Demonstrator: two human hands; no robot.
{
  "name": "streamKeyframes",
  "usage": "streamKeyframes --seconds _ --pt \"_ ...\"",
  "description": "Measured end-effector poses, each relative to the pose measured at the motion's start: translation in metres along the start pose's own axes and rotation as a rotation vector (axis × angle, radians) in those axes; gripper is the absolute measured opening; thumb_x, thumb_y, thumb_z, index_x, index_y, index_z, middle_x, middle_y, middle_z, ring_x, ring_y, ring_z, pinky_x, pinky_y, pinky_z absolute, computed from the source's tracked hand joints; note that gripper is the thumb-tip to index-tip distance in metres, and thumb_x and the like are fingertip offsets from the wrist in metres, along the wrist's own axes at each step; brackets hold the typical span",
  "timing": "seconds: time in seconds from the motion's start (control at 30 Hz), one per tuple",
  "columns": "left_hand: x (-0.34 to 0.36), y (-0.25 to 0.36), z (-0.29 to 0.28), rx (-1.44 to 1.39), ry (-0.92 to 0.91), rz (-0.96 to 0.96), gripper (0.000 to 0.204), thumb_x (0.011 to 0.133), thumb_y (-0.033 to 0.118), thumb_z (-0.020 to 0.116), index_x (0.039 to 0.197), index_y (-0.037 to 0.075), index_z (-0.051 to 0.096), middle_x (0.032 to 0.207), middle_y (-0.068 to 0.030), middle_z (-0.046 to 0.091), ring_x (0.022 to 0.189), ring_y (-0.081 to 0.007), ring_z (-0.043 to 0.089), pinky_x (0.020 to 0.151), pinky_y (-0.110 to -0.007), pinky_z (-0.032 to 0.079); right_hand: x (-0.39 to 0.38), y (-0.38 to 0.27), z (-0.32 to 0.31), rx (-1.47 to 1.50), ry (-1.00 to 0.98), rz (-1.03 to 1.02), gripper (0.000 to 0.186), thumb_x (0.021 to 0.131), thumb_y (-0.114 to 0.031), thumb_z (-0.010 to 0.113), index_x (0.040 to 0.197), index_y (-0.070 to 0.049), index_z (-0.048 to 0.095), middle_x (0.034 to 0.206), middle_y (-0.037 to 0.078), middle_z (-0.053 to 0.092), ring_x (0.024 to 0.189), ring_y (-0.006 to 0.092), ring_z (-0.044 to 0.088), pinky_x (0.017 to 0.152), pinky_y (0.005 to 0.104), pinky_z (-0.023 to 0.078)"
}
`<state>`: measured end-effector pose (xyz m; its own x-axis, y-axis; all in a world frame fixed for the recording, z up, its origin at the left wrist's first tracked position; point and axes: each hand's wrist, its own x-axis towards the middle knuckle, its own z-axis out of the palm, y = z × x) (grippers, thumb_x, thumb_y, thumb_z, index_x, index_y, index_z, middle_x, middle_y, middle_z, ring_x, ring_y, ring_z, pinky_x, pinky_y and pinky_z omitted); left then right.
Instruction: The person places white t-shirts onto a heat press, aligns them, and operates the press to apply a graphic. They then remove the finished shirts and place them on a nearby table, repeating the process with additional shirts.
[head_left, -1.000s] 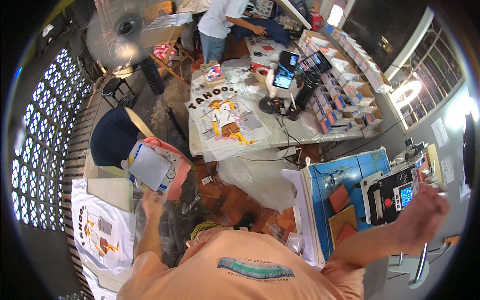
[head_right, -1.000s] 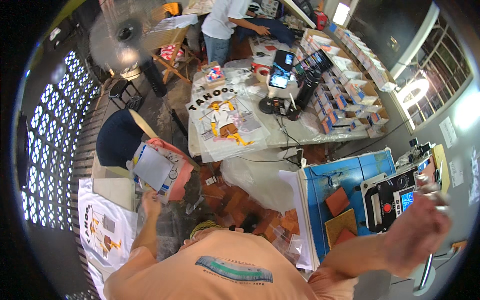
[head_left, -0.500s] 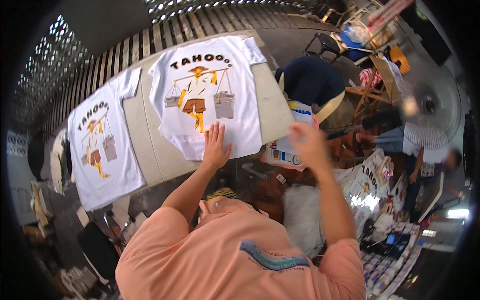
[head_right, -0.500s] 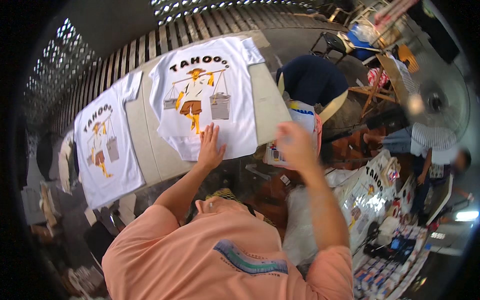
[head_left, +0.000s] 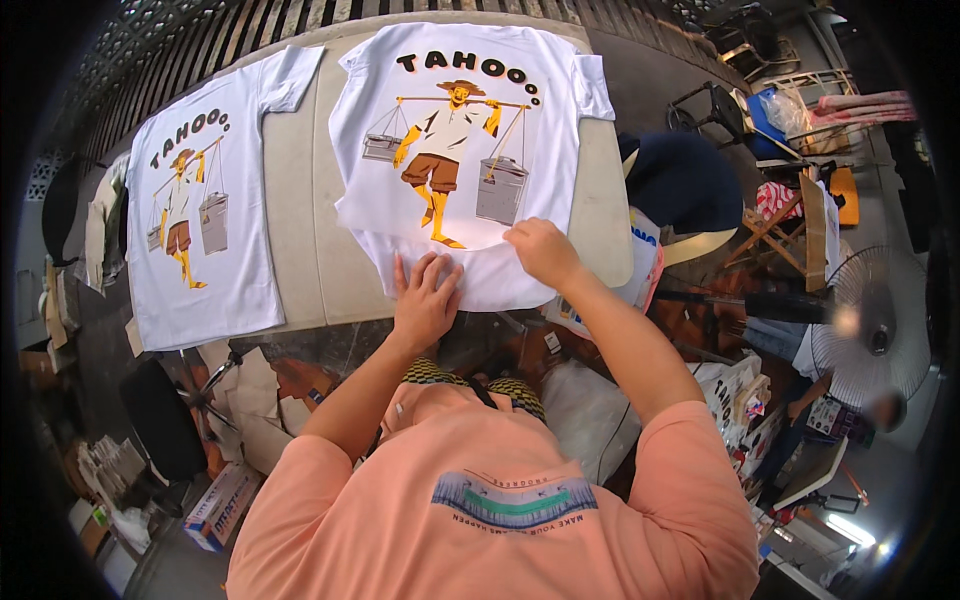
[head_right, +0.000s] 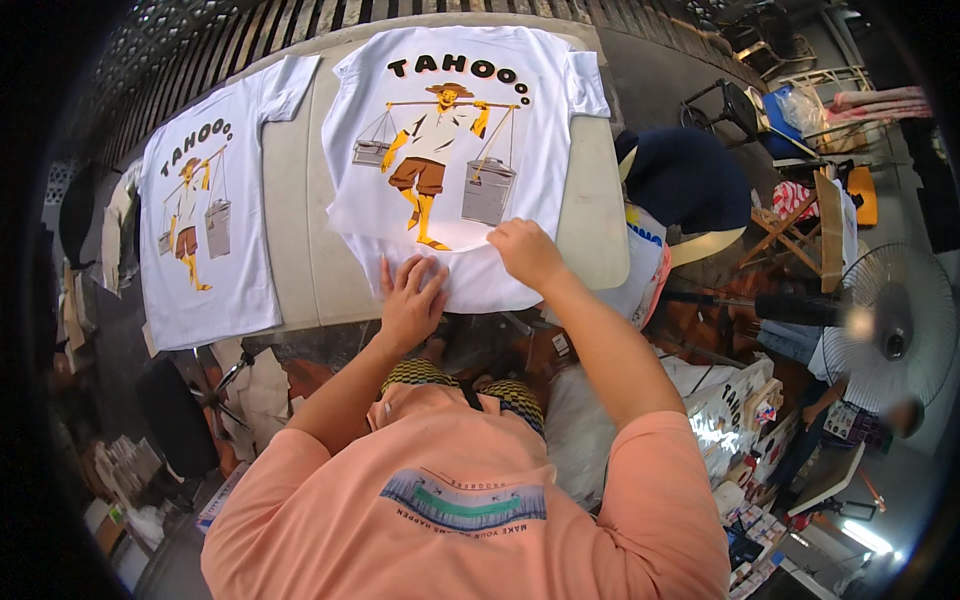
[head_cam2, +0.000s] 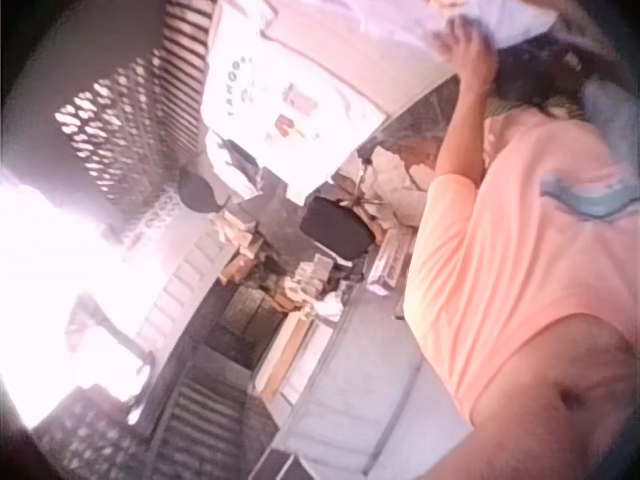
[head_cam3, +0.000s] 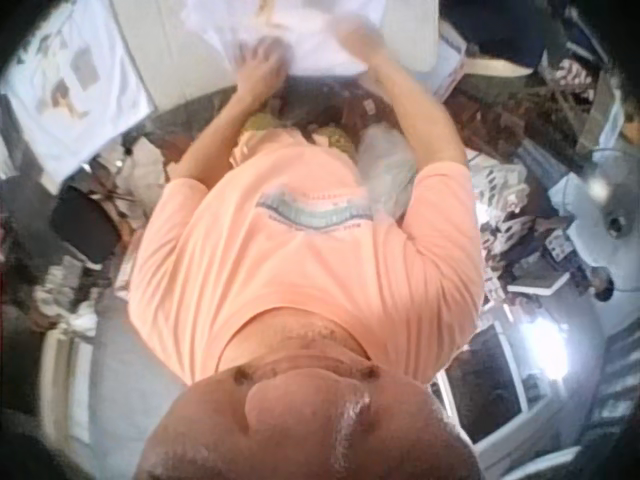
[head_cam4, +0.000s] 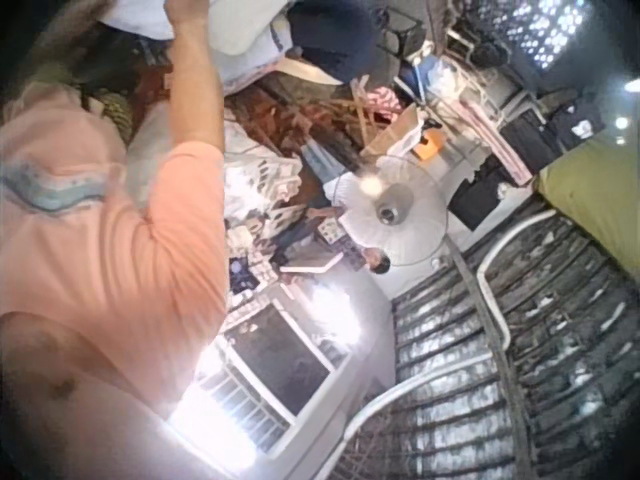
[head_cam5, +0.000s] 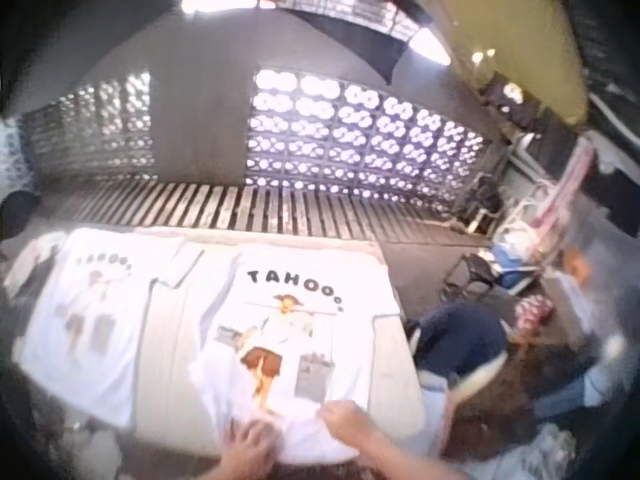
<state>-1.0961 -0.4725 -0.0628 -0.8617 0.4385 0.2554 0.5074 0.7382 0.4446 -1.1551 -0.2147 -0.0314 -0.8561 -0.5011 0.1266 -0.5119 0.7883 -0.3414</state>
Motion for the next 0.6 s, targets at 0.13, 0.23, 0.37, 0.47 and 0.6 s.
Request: streamKeyframes --seconds 0.13,0.23,0.37,0.47,0.6 --pt "-0.008 -0.001 0.004 -0.027 -0.010 0.010 0.040 0.080 0.019 0.069 0.120 0.014 0.063 0.130 -0.0082 0.052 0.128 -0.0297 0.043 0.111 -0.069 0.016 0.052 0.025 -0.018 0.147 -0.119 0.104 0.025 0.076 -0.003 0.056 0.095 -0.008 0.072 0.093 0.013 0.069 0.090 0.0324 0.065 0.080 0.0419 0.052" --pt "-0.023 0.000 0.004 -0.025 -0.047 0.004 0.043 0.079 0.018 0.071 0.121 0.014 0.063 0.132 -0.0080 0.051 0.129 -0.0299 0.043 0.111 -0.069 0.018 0.098 0.037 -0.021 0.211 -0.188 0.198 0.027 0.076 -0.003 0.057 0.096 -0.010 0.074 0.096 0.015 0.070 0.092 0.0330 0.066 0.081 0.0413 0.052" --pt "-0.044 0.017 -0.011 -0.058 -0.129 -0.033 0.050 0.075 0.019 0.074 0.123 0.014 0.063 0.133 -0.0079 0.051 0.129 -0.0288 0.043 0.112 -0.066 0.017 0.144 0.074 -0.030 0.249 0.006 0.363 0.025 0.077 -0.004 0.059 0.095 -0.010 0.075 0.095 0.015 0.071 0.091 0.0312 0.068 0.082 0.0384 0.053" --pt "-0.079 0.037 -0.033 -0.059 -0.223 -0.092 0.050 0.074 0.019 0.075 0.122 0.012 0.063 0.131 -0.0086 0.052 0.127 -0.0285 0.044 0.111 -0.065 0.018 0.158 0.088 -0.052 0.224 0.311 0.725 0.019 0.081 -0.010 0.062 0.094 -0.011 0.076 0.092 0.012 0.073 0.085 0.0250 0.070 0.075 0.0353 0.055" --pt "-0.045 0.007 -0.028 -0.051 -0.150 -0.069 0.042 0.082 0.024 0.068 0.121 0.010 0.062 0.126 -0.0119 0.055 0.125 -0.0289 0.046 0.112 -0.055 0.023 0.179 0.085 -0.057 0.544 0.204 0.794 0.015 0.085 -0.012 0.064 0.095 -0.008 0.074 0.087 0.007 0.073 0.077 0.0145 0.067 0.069 0.0300 0.053"
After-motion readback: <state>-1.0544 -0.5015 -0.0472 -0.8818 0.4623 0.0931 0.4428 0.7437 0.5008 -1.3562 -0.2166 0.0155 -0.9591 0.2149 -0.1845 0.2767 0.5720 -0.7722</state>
